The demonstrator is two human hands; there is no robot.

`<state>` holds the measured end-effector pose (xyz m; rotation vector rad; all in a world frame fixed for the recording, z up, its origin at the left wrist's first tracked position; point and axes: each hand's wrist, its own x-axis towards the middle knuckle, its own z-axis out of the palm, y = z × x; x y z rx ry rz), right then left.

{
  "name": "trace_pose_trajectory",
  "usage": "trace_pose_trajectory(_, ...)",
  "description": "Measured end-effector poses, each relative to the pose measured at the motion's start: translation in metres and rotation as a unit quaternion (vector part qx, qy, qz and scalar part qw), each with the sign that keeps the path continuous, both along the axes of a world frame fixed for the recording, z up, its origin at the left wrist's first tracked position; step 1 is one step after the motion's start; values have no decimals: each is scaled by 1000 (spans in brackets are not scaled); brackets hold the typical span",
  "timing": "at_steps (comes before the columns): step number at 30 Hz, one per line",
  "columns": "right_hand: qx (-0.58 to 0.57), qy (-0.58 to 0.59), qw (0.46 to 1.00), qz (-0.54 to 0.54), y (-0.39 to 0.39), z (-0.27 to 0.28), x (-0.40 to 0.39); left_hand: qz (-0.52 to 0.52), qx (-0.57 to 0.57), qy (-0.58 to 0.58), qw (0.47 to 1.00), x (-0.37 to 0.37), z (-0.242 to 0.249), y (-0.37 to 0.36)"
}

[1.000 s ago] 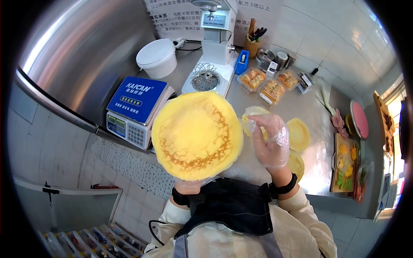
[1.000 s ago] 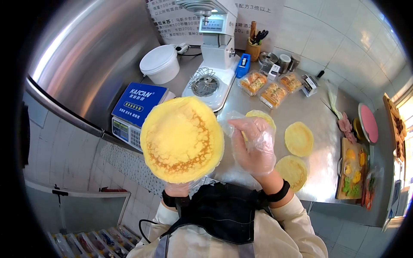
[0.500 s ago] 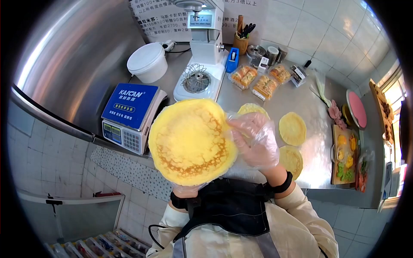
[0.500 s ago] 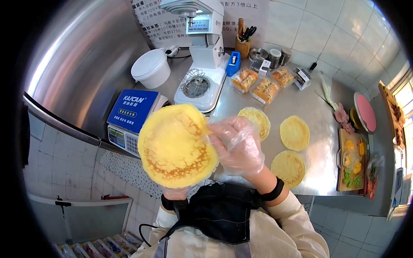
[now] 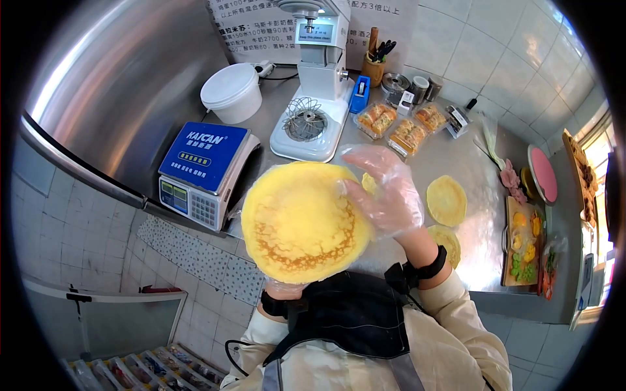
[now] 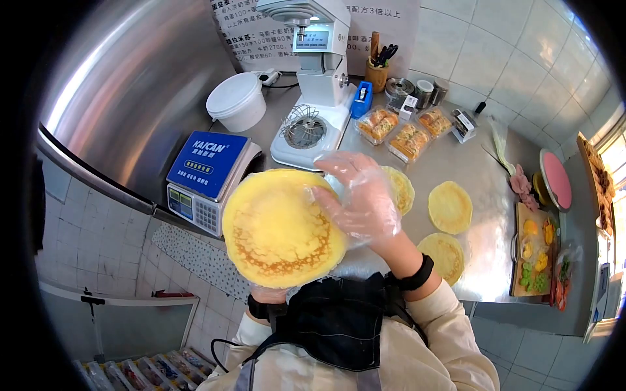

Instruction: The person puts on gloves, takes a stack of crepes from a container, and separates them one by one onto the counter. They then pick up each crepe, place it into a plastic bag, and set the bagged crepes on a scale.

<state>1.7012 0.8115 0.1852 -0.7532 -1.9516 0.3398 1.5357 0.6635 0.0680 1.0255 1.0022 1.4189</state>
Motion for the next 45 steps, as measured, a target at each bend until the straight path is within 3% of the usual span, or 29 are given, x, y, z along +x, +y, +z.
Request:
trace_pose_trajectory(1, 14, -7, 1000, 16, 5, -4, -1, -36, 18, -214, 976, 0, 0, 2)
trace_pose_trajectory(2, 16, -7, 1000, 15, 6, -7, -1, -37, 20, -213, 976, 2, 1, 1)
trace_pose_trajectory(4, -24, -18, 999, 36, 7, -12, -3, -4, 2, -515, 857, 8, 5, -5)
trace_pose_trajectory(5, -24, -18, 999, 37, 7, -13, -3, -1, -3, -548, 836, 8, 1, -3)
trace_pose_trajectory(7, 53, -79, 995, -5, 8, -16, -6, 1, -15, -493, 870, 4, -14, 1)
trace_pose_trajectory(11, 49, -77, 996, -6, 10, -22, -10, 23, -39, -422, 906, -1, -35, 3)
trace_pose_trajectory(13, 107, -76, 991, 11, 12, -25, -11, 32, -45, -406, 912, -2, -40, 4)
trace_pose_trajectory(17, 52, -25, 998, 0, 8, -17, -8, 41, -53, -389, 919, -2, -52, 6)
trace_pose_trajectory(23, 58, -88, 994, 6, 22, -38, 4, 8, -35, -446, 894, 0, -47, 11)
trace_pose_trajectory(26, 138, -123, 983, -21, 21, -36, 3, -36, -11, -516, 856, 1, -41, 14)
trace_pose_trajectory(28, 262, -163, 950, -44, 20, -35, 3, -46, -6, -523, 851, 1, -39, 15)
trace_pose_trajectory(29, 261, -163, 950, -44, 18, -35, 2, -46, -6, -523, 851, 0, -39, 14)
trace_pose_trajectory(31, 266, -157, 951, -20, 14, -35, 1, 12, -50, -426, 903, -1, -39, 13)
trace_pose_trajectory(32, 265, -157, 951, -20, 12, -36, 1, 12, -50, -426, 903, 0, -38, 13)
trace_pose_trajectory(35, 237, -145, 961, 6, 6, -39, -1, 43, -80, -383, 919, 1, -32, 17)
trace_pose_trajectory(38, 213, -147, 965, 47, 1, -43, -1, 4, -66, -463, 884, 0, -35, 19)
trace_pose_trajectory(41, 127, -109, 983, 78, -4, -47, -3, 11, -58, -421, 905, -1, -42, 20)
trace_pose_trajectory(43, -21, -52, 995, 77, -5, -46, -6, 17, -55, -394, 917, -1, -51, 21)
trace_pose_trajectory(45, -42, -34, 996, 71, -7, -41, -8, 18, -52, -376, 925, -1, -54, 22)
